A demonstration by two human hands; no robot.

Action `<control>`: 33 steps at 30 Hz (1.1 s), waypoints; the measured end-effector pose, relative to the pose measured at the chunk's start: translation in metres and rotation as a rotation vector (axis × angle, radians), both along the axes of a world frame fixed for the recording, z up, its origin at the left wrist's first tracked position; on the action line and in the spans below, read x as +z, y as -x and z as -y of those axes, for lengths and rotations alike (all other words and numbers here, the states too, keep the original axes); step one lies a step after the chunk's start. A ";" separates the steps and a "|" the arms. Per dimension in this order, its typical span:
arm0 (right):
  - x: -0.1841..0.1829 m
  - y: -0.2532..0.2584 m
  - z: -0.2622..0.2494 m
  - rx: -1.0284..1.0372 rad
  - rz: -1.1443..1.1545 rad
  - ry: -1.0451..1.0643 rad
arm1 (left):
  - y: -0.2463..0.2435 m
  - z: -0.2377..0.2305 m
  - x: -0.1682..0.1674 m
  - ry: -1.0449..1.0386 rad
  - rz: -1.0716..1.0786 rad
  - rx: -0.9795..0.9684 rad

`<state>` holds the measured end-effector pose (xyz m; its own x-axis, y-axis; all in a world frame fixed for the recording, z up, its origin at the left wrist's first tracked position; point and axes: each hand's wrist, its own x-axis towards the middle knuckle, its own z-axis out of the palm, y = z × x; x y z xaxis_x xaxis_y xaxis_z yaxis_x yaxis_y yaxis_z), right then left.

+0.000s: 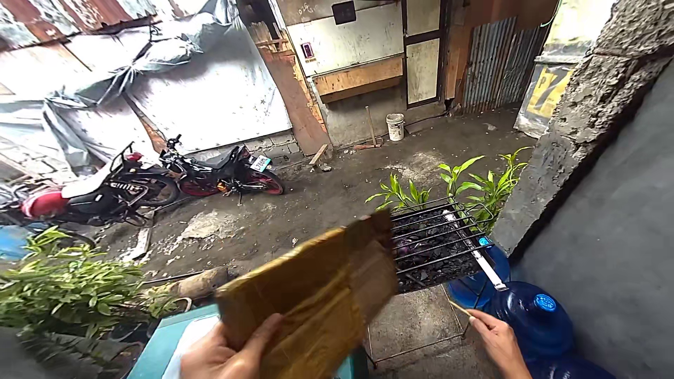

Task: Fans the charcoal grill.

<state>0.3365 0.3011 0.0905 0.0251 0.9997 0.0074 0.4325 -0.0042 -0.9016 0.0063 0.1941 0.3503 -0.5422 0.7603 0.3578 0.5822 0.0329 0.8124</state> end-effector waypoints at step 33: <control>0.011 -0.052 0.019 -0.138 0.012 -0.002 | -0.028 0.002 -0.004 0.182 -0.199 -0.115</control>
